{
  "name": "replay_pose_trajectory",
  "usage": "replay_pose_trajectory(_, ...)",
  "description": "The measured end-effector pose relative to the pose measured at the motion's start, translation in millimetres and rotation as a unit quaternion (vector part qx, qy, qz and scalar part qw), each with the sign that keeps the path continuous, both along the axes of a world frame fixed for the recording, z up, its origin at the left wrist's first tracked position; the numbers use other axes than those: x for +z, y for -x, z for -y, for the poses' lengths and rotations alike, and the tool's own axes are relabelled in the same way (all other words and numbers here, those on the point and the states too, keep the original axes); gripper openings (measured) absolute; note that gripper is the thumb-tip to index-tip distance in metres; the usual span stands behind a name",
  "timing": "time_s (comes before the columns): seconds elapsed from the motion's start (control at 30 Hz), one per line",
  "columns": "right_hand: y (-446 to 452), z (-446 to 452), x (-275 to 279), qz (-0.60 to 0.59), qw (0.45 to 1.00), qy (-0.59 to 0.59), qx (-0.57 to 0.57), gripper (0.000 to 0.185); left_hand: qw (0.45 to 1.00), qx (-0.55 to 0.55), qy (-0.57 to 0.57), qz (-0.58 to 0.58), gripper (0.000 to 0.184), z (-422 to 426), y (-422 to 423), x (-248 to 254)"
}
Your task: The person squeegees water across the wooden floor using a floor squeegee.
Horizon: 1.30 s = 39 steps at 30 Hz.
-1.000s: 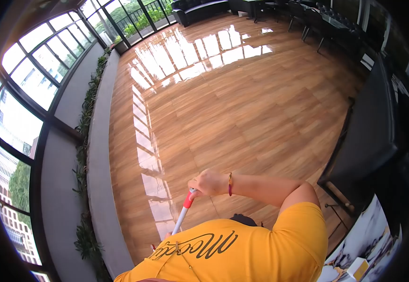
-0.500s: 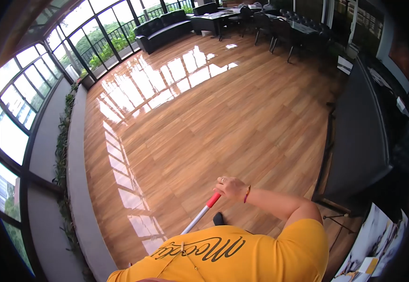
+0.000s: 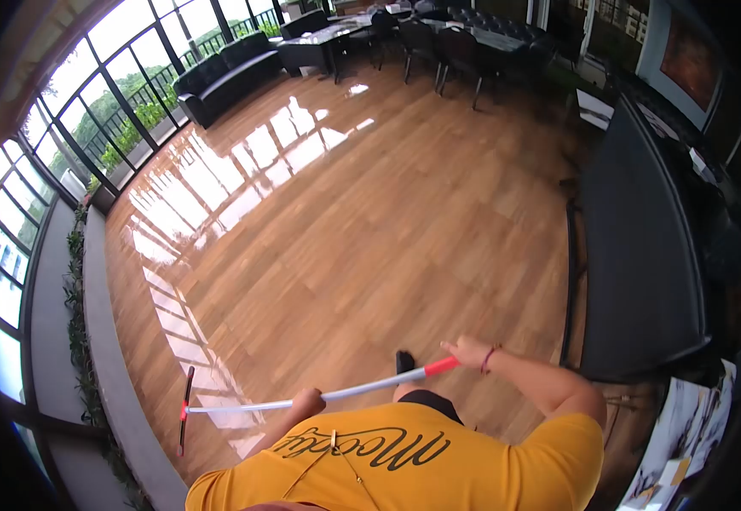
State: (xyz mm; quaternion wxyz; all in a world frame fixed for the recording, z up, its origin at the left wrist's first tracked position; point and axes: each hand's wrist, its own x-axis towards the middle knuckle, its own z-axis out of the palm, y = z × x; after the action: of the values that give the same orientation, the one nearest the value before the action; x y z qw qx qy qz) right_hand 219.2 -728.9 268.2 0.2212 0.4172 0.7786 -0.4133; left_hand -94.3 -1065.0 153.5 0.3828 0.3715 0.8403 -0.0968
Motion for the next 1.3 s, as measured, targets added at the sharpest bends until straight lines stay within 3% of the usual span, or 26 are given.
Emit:
replay_pose_trajectory(0.07, 23, -25, -4, -0.194, 0.976, -0.082, 0.057, 0.046, 0.999, -0.018, 0.002, -0.043, 0.03, -47, 57, 10)
replay_pose_trajectory(0.1, 41, -47, 17, -0.196, 0.975, -0.082, 0.064, 0.046, 0.998, -0.022, 0.009, -0.052, 0.029, -65, 80, 18)
replay_pose_trajectory(0.17, 78, -83, 47, -0.404, 0.855, -0.242, 0.217, 0.034, 0.998, 0.009, -0.02, -0.061, 0.029, -108, 131, 43)
replay_pose_trajectory(0.2, 98, -114, 56, -0.427, 0.817, -0.281, 0.267, 0.03, 0.997, 0.016, -0.036, -0.063, 0.029, -131, 157, 54)
replay_pose_trajectory(0.3, 161, -193, 76, -0.442, 0.784, -0.317, 0.299, 0.028, 0.995, 0.022, -0.064, -0.067, 0.029, -197, 217, 61)
replay_pose_trajectory(0.43, 239, -268, 80, -0.354, 0.845, -0.349, 0.198, 0.041, 0.994, 0.042, -0.08, -0.064, 0.027, -279, 275, 72)
replay_pose_trajectory(0.47, 261, -291, 85, -0.268, 0.929, -0.231, 0.112, 0.048, 0.994, 0.041, -0.079, -0.063, 0.026, -300, 289, 68)
replay_pose_trajectory(0.5, 282, -319, 88, -0.174, 0.979, -0.105, 0.02, 0.056, 0.994, 0.039, -0.079, -0.061, 0.026, -326, 304, 64)
replay_pose_trajectory(0.53, 300, -351, 84, -0.173, 0.979, -0.107, 0.01, 0.056, 0.994, 0.046, -0.076, -0.06, 0.025, -352, 317, 60)
replay_pose_trajectory(0.6, 324, -406, 62, -0.044, 0.975, 0.192, -0.103, 0.062, 0.997, 0.027, -0.059, -0.05, 0.027, -399, 343, 47)
replay_pose_trajectory(0.7, 364, -474, 54, -0.064, 0.956, 0.224, -0.176, 0.063, 0.997, -0.027, -0.048, -0.063, 0.028, -493, 416, 51)
replay_pose_trajectory(0.77, 387, -512, 52, -0.189, 0.958, 0.121, -0.18, 0.063, 0.996, -0.041, -0.045, -0.07, 0.029, -547, 453, 49)
replay_pose_trajectory(0.8, 401, -536, 62, -0.205, 0.969, -0.049, -0.127, 0.058, 0.993, -0.075, -0.039, -0.079, 0.027, -583, 475, 56)
replay_pose_trajectory(0.83, 410, -543, 87, -0.279, 0.939, -0.186, -0.072, 0.048, 0.994, -0.06, -0.074, -0.063, 0.025, -609, 488, 65)
replay_pose_trajectory(0.87, 422, -572, 92, -0.373, 0.866, -0.333, -0.003, 0.041, 0.99, -0.068, -0.119, -0.044, 0.024, -645, 510, 67)
replay_pose_trajectory(0.93, 443, -628, 117, -0.389, 0.831, -0.395, 0.048, 0.043, 0.983, -0.099, -0.153, -0.028, 0.022, -716, 541, 72)
replay_pose_trajectory(0.97, 455, -644, 125, -0.383, 0.833, -0.398, 0.032, 0.043, 0.981, -0.116, -0.15, -0.026, 0.022, -745, 555, 66)
replay_pose_trajectory(1.03, 480, -689, 135, -0.222, 0.94, -0.239, -0.101, 0.047, 0.972, -0.117, -0.202, -0.036, 0.022, -811, 586, 59)
replay_pose_trajectory(1.07, 479, -684, 129, -0.237, 0.946, -0.149, -0.164, 0.05, 0.964, -0.135, -0.224, -0.05, 0.021, -812, 585, 61)
replay_pose_trajectory(1.1, 489, -714, 122, -0.235, 0.945, -0.148, -0.171, 0.05, 0.964, -0.142, -0.222, -0.047, 0.021, -842, 601, 53)
replay_pose_trajectory(1.13, 496, -733, 116, -0.223, 0.942, 0.051, -0.245, 0.05, 0.957, -0.121, -0.258, -0.059, 0.021, -860, 614, 43)
replay_pose_trajectory(1.17, 505, -748, 113, -0.201, 0.897, 0.249, -0.304, 0.051, 0.948, -0.097, -0.293, -0.073, 0.02, -876, 623, 37)
replay_pose_trajectory(1.27, 543, -788, 99, -0.194, 0.921, 0.244, -0.234, 0.048, 0.952, -0.115, -0.271, -0.086, 0.02, -927, 673, 36)
replay_pose_trajectory(1.3, 559, -797, 95, -0.31, 0.939, 0.006, -0.148, 0.045, 0.956, -0.13, -0.251, -0.076, 0.02, -942, 691, 38)
